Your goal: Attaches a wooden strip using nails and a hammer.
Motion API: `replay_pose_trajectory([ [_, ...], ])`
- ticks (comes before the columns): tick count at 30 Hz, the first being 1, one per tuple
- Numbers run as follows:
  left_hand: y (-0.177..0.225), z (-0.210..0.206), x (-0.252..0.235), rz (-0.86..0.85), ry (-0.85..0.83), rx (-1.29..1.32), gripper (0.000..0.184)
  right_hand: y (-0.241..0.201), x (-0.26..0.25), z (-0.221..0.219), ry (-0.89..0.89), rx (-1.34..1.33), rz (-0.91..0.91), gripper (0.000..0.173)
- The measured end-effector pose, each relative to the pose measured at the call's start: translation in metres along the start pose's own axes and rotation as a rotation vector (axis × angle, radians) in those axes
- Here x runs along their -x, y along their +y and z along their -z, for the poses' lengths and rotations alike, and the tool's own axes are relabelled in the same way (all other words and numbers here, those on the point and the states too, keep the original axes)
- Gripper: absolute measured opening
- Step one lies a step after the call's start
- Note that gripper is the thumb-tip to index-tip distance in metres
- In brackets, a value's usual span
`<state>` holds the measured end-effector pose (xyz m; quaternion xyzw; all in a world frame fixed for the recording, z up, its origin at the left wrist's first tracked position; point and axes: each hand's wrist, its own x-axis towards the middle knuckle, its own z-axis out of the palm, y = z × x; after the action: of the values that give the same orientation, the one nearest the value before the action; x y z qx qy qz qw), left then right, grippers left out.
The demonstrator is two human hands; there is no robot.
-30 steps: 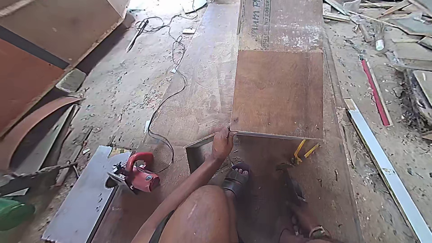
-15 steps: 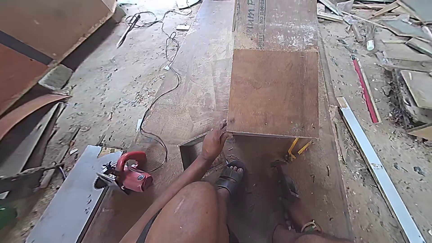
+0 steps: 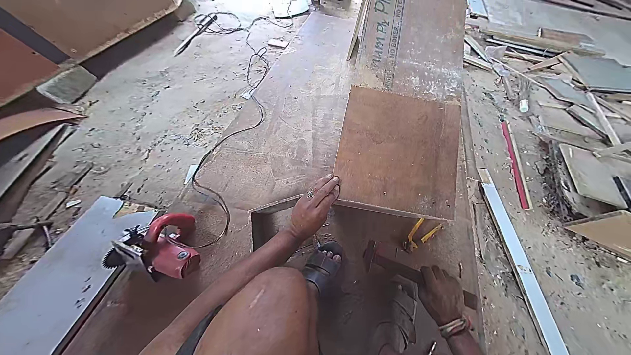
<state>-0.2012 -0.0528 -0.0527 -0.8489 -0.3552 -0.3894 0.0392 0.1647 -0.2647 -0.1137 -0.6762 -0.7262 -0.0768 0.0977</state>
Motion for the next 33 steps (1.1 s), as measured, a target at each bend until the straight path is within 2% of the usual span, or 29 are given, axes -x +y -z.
replay_pose_trajectory([
  [2, -0.003, -0.003, 0.002, -0.014, 0.016, -0.012, 0.014, 0.014, -0.040, 0.004, 0.141, 0.063, 0.121, 0.022],
  [4, -0.006, -0.004, 0.004, -0.023, 0.031, -0.033, 0.013, 0.019, -0.074, 0.008, 0.187, 0.098, 0.160, 0.023],
  [8, -0.013, -0.003, 0.007, -0.028, 0.051, -0.090, 0.014, 0.006, -0.104, 0.007, 0.137, 0.080, 0.071, 0.028],
  [12, -0.021, -0.003, 0.011, 0.005, 0.068, -0.112, 0.014, -0.010, -0.101, -0.006, 0.155, 0.037, 0.141, 0.025],
  [15, -0.025, -0.001, 0.011, 0.047, 0.062, 0.030, 0.016, -0.019, -0.096, -0.014, 0.181, 0.011, 0.192, 0.023],
  [20, -0.026, 0.010, 0.007, 0.189, -0.004, 0.208, 0.018, -0.021, -0.067, -0.028, 0.136, -0.059, 0.137, 0.028],
  [22, -0.023, 0.011, 0.007, 0.251, -0.027, 0.277, 0.020, -0.023, -0.055, -0.028, 0.110, -0.100, 0.128, 0.029],
  [27, -0.024, 0.006, 0.011, 0.256, -0.011, 0.418, 0.024, -0.025, -0.058, -0.013, 0.111, -0.087, 0.225, 0.024],
  [30, -0.018, 0.009, 0.009, 0.296, -0.019, 0.373, 0.023, -0.026, -0.069, -0.003, 0.158, -0.075, 0.236, 0.023],
  [33, -0.012, 0.009, 0.008, 0.311, -0.027, 0.302, 0.022, -0.029, -0.065, -0.005, 0.166, -0.123, 0.138, 0.025],
])
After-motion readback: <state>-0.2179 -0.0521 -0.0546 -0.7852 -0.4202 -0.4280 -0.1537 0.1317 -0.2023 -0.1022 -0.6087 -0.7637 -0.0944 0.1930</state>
